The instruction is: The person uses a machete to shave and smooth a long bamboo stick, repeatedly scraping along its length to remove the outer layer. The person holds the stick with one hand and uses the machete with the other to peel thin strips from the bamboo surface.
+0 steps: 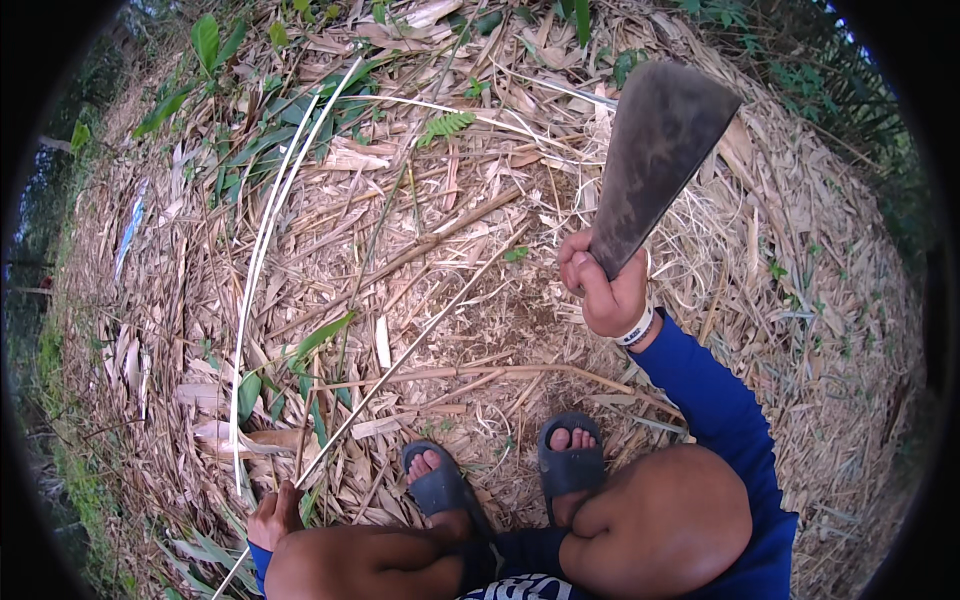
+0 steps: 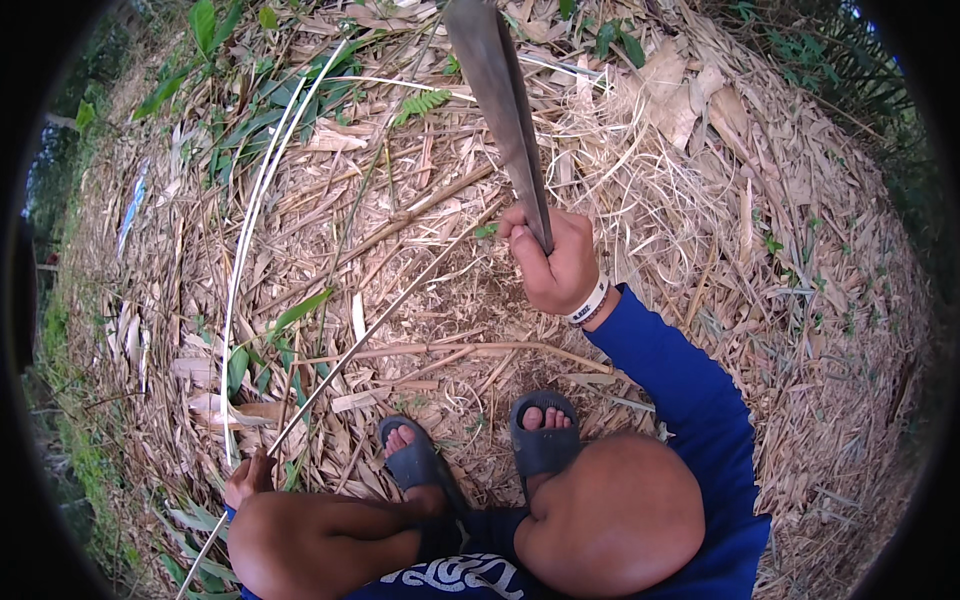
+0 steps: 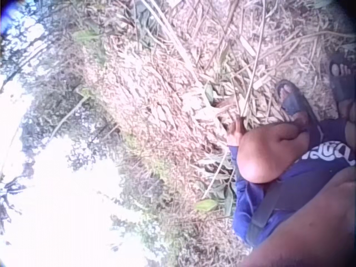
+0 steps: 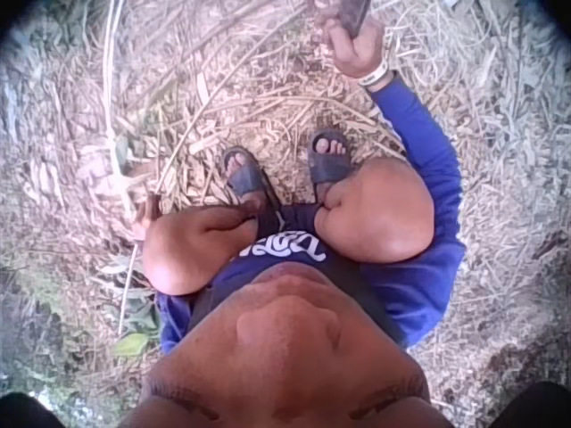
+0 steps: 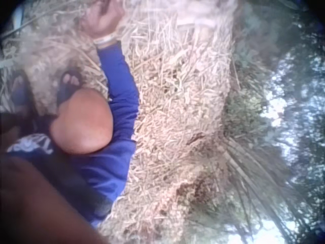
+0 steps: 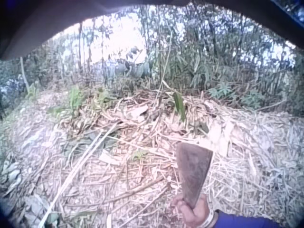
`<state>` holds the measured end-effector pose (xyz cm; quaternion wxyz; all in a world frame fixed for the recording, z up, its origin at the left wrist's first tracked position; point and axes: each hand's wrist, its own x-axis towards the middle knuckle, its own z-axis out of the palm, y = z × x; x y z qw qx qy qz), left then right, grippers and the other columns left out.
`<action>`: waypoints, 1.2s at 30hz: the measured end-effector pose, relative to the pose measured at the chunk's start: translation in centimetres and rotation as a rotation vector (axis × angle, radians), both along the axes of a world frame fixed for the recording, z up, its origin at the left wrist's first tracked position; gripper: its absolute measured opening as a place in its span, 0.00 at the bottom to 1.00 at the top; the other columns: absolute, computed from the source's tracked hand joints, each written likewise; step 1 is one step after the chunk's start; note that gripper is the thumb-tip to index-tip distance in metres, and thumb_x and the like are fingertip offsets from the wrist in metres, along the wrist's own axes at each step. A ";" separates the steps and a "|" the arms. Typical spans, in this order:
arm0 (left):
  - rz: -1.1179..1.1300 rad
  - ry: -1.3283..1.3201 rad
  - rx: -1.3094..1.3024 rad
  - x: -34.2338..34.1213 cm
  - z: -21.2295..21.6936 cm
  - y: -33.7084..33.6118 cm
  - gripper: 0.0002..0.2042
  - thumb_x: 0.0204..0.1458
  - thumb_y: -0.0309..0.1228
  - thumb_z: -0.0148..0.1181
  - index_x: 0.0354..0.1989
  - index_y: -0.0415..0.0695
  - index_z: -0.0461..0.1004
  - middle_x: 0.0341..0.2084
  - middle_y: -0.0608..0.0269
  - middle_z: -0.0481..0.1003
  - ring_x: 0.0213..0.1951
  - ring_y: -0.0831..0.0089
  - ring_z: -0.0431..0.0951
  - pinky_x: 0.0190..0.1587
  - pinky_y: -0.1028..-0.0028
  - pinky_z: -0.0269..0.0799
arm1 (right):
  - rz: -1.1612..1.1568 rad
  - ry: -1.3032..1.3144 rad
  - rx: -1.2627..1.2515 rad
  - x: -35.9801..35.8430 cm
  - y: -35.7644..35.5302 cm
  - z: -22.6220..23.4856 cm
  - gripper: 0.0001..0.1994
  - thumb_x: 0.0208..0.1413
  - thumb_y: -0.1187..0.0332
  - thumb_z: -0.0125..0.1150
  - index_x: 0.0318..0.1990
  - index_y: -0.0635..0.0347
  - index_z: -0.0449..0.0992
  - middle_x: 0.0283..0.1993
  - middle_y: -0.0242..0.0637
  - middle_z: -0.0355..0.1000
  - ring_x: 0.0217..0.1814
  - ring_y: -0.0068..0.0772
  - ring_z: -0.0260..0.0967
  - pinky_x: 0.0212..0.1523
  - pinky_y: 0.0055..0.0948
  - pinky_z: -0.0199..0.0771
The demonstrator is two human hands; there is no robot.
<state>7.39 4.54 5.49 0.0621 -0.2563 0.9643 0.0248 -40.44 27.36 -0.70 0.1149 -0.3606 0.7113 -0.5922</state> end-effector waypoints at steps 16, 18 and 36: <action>0.509 -0.086 0.587 -1.4 -2.3 -1.0 0.20 0.62 0.41 0.54 0.21 0.40 0.75 0.10 0.57 0.68 0.15 0.62 0.69 0.22 0.65 0.63 | 0.207 -0.477 0.653 -1.0 5.4 -7.6 0.13 0.57 0.74 0.58 0.50 0.64 0.70 0.25 0.32 0.70 0.21 0.22 0.70 0.19 0.23 0.73; 0.619 -0.048 0.818 0.3 -4.1 -3.0 0.22 0.62 0.43 0.54 0.20 0.40 0.74 0.09 0.64 0.66 0.14 0.72 0.66 0.21 0.69 0.61 | 0.129 -0.037 0.602 -0.6 6.3 -8.9 0.13 0.55 0.72 0.59 0.47 0.64 0.68 0.22 0.37 0.69 0.22 0.33 0.71 0.23 0.31 0.70; 0.368 -0.134 0.537 -2.0 -3.3 -2.5 0.18 0.62 0.44 0.54 0.31 0.39 0.74 0.17 0.46 0.70 0.22 0.47 0.71 0.27 0.57 0.66 | 0.146 0.200 0.885 1.0 7.6 -11.9 0.12 0.54 0.69 0.54 0.42 0.67 0.66 0.27 0.57 0.73 0.32 0.62 0.73 0.36 0.53 0.74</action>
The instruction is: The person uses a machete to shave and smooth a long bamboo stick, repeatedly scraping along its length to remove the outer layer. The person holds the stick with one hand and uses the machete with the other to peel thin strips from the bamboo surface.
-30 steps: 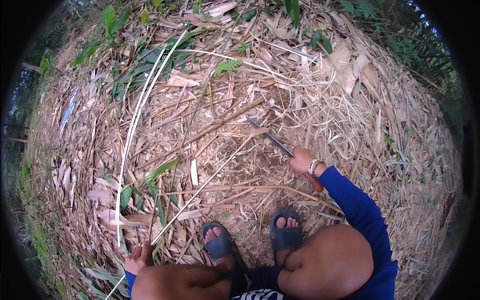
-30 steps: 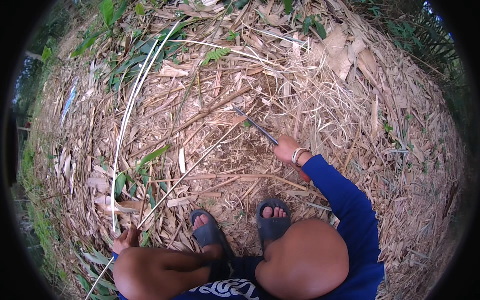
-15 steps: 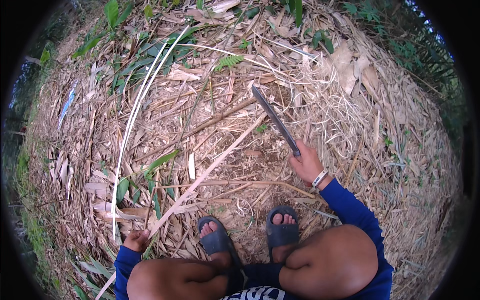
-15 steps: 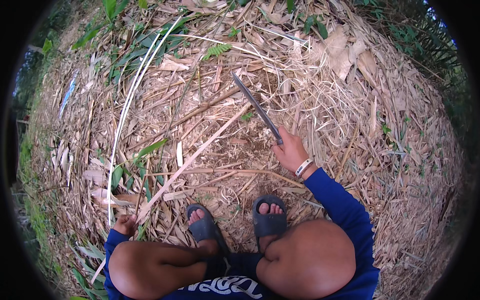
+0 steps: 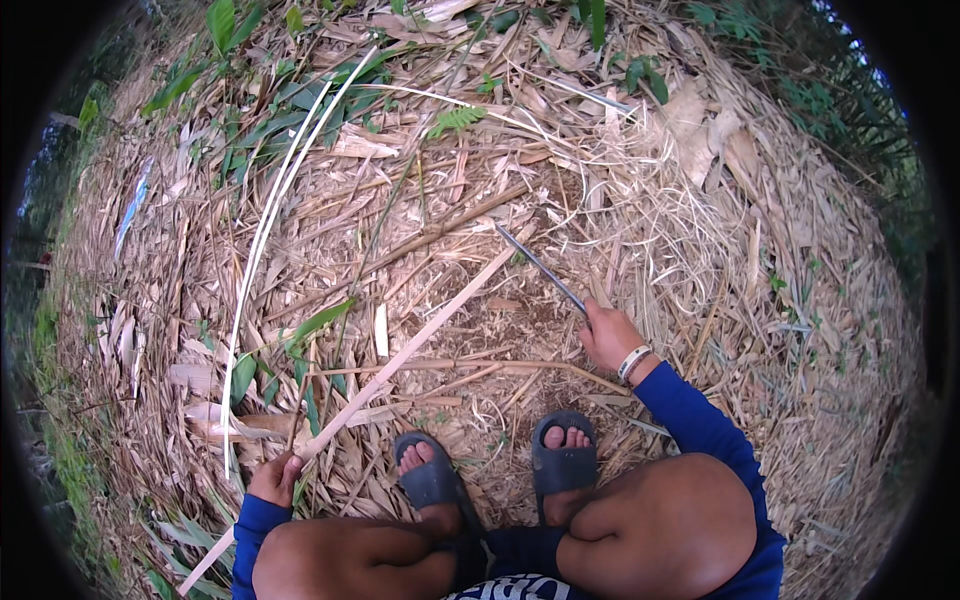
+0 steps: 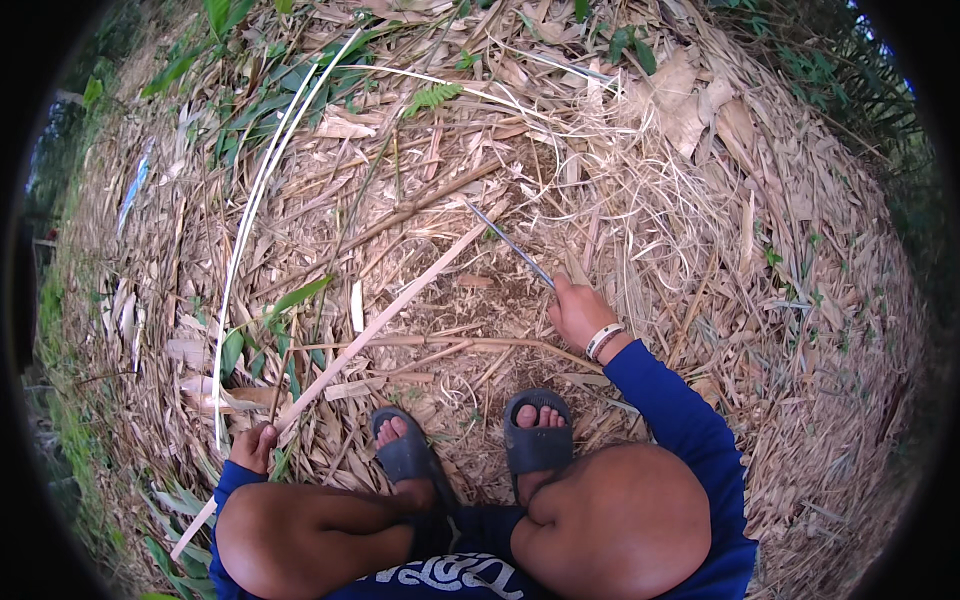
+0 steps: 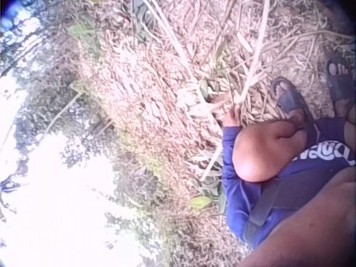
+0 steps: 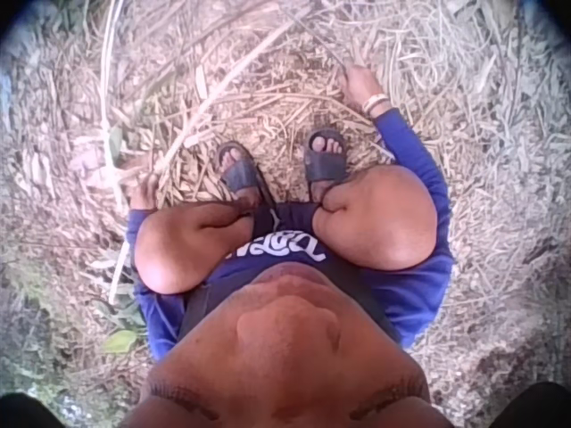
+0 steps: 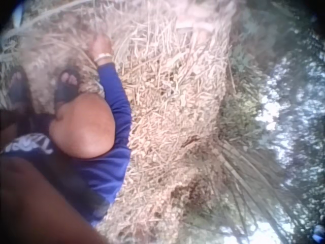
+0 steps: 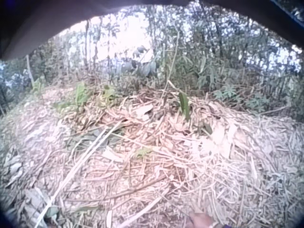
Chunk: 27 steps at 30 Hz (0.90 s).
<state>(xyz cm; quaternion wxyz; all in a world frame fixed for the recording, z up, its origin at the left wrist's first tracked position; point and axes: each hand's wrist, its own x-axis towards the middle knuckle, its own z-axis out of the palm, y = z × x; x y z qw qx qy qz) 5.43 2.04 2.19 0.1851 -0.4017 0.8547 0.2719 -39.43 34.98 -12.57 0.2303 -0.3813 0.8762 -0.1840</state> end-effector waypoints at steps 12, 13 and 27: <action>-0.014 -0.072 -0.109 0.5 -3.3 -2.6 0.21 0.63 0.48 0.50 0.32 0.41 0.78 0.19 0.43 0.73 0.26 0.42 0.74 0.31 0.51 0.67 | -0.261 0.025 -0.859 -0.2 -3.5 10.2 0.07 0.60 0.75 0.54 0.44 0.66 0.68 0.19 0.37 0.66 0.18 0.24 0.67 0.22 0.29 0.68; -0.016 -0.065 -0.105 0.4 -3.3 -2.7 0.21 0.63 0.48 0.50 0.32 0.41 0.78 0.19 0.43 0.73 0.26 0.42 0.74 0.31 0.51 0.67 | -0.324 -0.094 -0.991 0.3 -3.7 9.8 0.09 0.59 0.74 0.55 0.45 0.68 0.67 0.19 0.41 0.67 0.18 0.29 0.69 0.23 0.31 0.69; -0.018 -0.036 -0.169 0.3 -2.3 -2.0 0.23 0.62 0.50 0.51 0.31 0.41 0.80 0.18 0.43 0.74 0.26 0.42 0.75 0.31 0.52 0.69 | -0.138 -0.544 -0.194 -1.4 -1.5 4.4 0.07 0.61 0.71 0.52 0.45 0.61 0.67 0.20 0.35 0.70 0.17 0.26 0.68 0.20 0.28 0.70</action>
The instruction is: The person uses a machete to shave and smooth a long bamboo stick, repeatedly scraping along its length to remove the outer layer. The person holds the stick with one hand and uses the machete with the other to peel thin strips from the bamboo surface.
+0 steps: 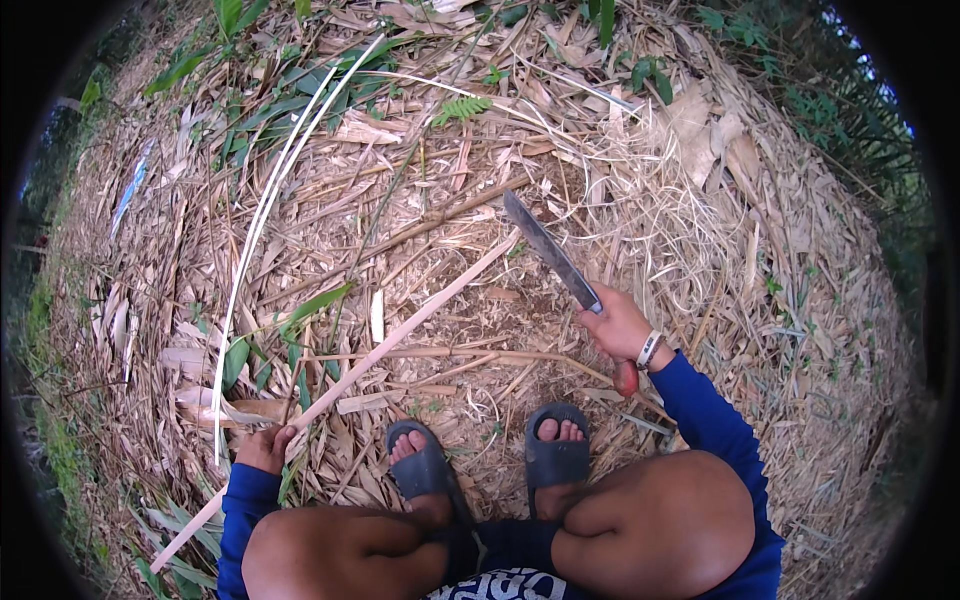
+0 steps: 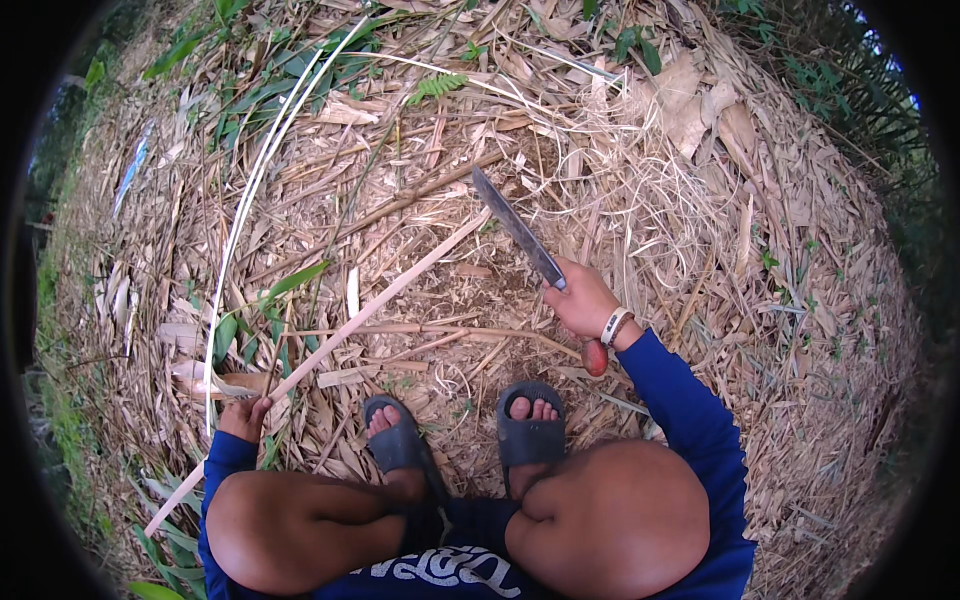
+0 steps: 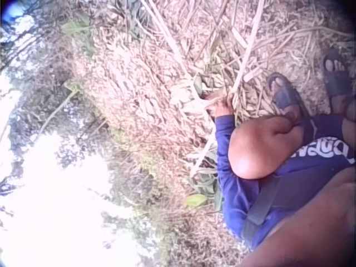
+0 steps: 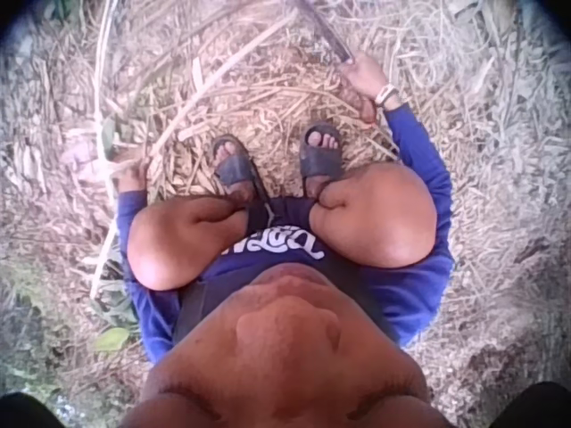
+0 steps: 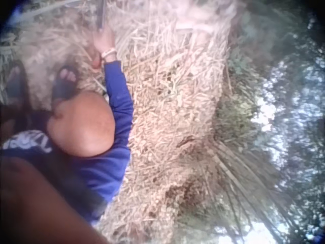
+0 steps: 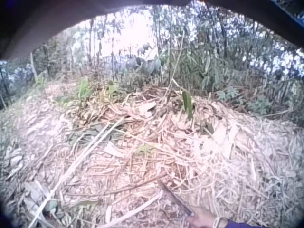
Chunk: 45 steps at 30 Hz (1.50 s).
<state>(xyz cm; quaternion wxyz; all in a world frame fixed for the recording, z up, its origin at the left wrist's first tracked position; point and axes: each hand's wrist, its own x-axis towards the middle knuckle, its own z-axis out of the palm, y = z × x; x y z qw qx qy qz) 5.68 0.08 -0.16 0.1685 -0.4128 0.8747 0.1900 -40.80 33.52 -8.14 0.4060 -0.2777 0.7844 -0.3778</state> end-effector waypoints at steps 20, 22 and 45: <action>-0.017 -0.023 -0.025 -0.4 0.0 0.5 0.23 0.62 0.49 0.51 0.33 0.41 0.81 0.19 0.41 0.74 0.26 0.41 0.75 0.31 0.52 0.69 | -0.135 0.348 -0.235 1.4 -2.4 5.7 0.09 0.56 0.71 0.58 0.43 0.64 0.70 0.21 0.37 0.71 0.21 0.33 0.71 0.27 0.33 0.70; 0.002 -0.057 -0.002 -0.5 0.3 0.5 0.23 0.62 0.49 0.51 0.32 0.40 0.81 0.19 0.40 0.73 0.26 0.41 0.75 0.31 0.51 0.68 | -0.303 0.342 -0.404 1.6 -3.3 9.1 0.07 0.59 0.72 0.57 0.43 0.63 0.70 0.19 0.32 0.68 0.19 0.23 0.68 0.24 0.29 0.68; -0.142 0.290 -0.227 1.5 -3.8 1.9 0.13 0.58 0.33 0.57 0.49 0.44 0.76 0.23 0.50 0.73 0.30 0.50 0.72 0.37 0.57 0.68 | -0.205 0.249 -0.120 2.3 1.4 -1.5 0.22 0.58 0.70 0.59 0.60 0.59 0.65 0.18 0.32 0.64 0.17 0.25 0.63 0.21 0.28 0.63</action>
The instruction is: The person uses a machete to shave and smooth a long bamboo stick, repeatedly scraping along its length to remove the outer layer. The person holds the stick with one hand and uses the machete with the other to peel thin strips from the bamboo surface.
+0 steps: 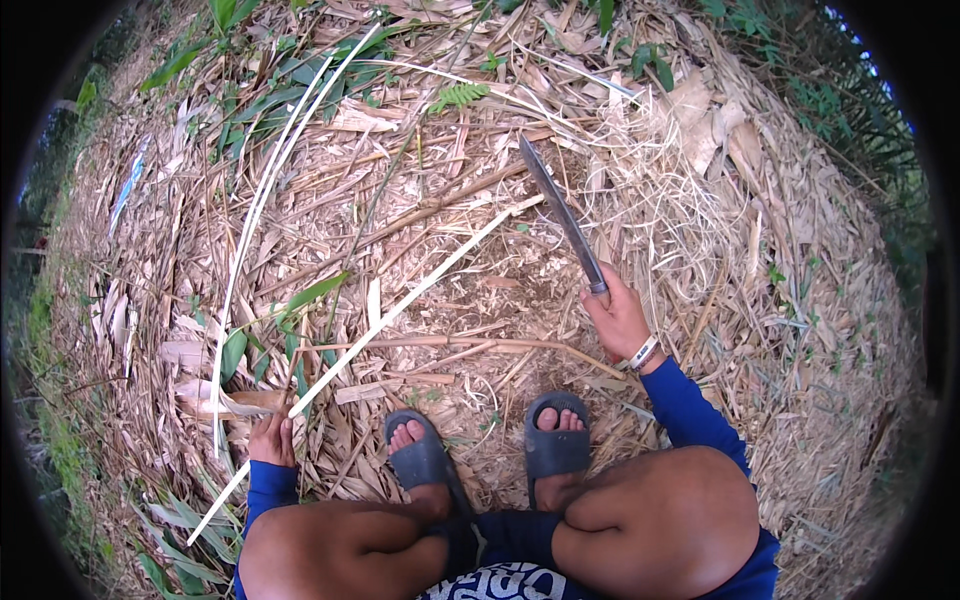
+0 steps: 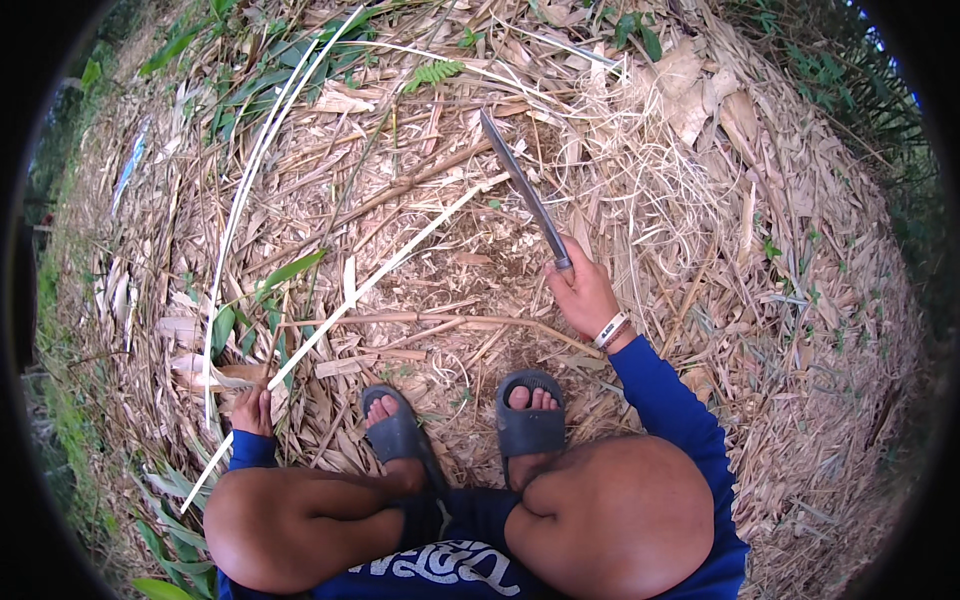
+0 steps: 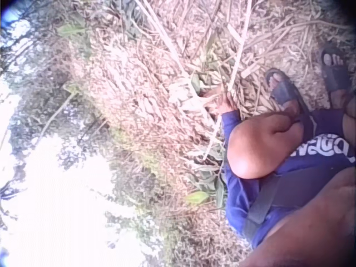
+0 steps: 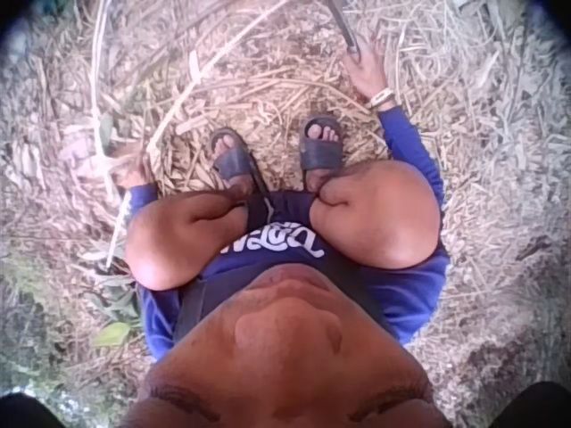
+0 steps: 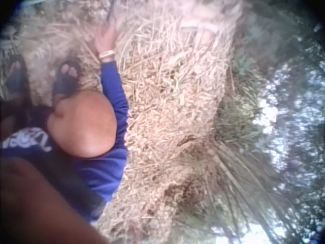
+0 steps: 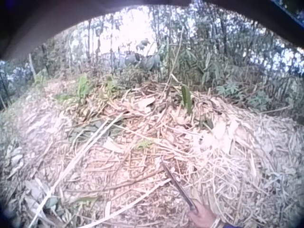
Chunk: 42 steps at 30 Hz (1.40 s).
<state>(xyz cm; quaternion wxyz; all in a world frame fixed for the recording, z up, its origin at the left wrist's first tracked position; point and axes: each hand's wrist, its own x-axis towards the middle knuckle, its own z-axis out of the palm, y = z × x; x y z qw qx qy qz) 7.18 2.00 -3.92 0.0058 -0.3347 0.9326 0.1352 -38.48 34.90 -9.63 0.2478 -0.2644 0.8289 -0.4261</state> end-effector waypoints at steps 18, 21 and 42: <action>-0.009 -0.005 0.082 -0.6 3.1 -0.4 0.08 0.53 0.29 0.63 0.38 0.39 0.78 0.23 0.48 0.75 0.23 0.47 0.76 0.26 0.59 0.69 | -0.142 0.155 -0.250 0.6 -1.7 7.9 0.10 0.59 0.72 0.58 0.45 0.65 0.68 0.16 0.30 0.63 0.18 0.20 0.64 0.22 0.25 0.63; 0.009 -0.024 0.099 -0.9 3.4 -0.4 0.08 0.54 0.30 0.63 0.37 0.40 0.78 0.23 0.48 0.75 0.23 0.46 0.75 0.26 0.58 0.69 | -0.308 -0.036 -0.716 1.7 -1.6 5.0 0.11 0.61 0.75 0.54 0.50 0.69 0.65 0.19 0.31 0.68 0.20 0.17 0.66 0.23 0.24 0.68; -0.048 -0.036 -0.172 -4.6 11.8 2.6 0.07 0.53 0.32 0.64 0.36 0.44 0.78 0.21 0.54 0.74 0.21 0.50 0.74 0.22 0.58 0.67 | 0.030 0.021 0.302 2.3 2.3 -4.1 0.09 0.54 0.67 0.57 0.35 0.64 0.68 0.24 0.48 0.72 0.28 0.55 0.73 0.31 0.43 0.71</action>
